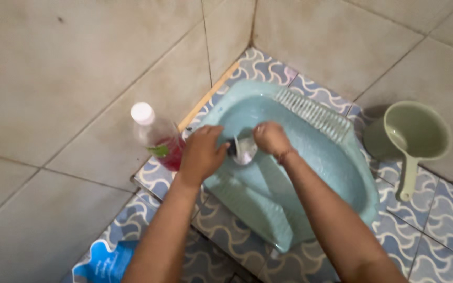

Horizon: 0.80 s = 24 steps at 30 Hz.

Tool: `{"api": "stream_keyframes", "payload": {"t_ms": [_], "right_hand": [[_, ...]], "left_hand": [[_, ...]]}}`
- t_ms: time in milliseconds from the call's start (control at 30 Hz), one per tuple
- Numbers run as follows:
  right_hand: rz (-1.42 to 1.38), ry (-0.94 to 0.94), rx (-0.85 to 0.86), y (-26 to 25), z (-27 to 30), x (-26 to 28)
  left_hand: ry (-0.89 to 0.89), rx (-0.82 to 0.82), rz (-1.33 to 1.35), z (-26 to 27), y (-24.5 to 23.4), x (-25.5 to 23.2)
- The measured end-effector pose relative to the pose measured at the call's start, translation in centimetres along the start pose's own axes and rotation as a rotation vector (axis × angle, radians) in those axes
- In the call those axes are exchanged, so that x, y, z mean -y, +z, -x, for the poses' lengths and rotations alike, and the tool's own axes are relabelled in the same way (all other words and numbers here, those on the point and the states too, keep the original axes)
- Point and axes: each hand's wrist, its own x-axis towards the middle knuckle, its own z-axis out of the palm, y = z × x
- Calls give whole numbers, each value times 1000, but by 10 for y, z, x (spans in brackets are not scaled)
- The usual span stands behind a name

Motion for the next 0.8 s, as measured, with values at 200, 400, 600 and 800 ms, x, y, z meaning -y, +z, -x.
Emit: {"api": "stream_keyframes", "payload": {"t_ms": [200,400,600,800], "right_hand": [[-398,311,147,-31,-3,8],[-23,-82,169,1,9,32],[57,-280,112,-11,-1,52],[-407,242,380,-37,-10,47]], "left_hand": [[-62,11,-30,3,5,16],[-25,50,-8,0,0,-3],[-35,46,12,-2,-1,-4],[-13,17,-5,-1,4,6]]}}
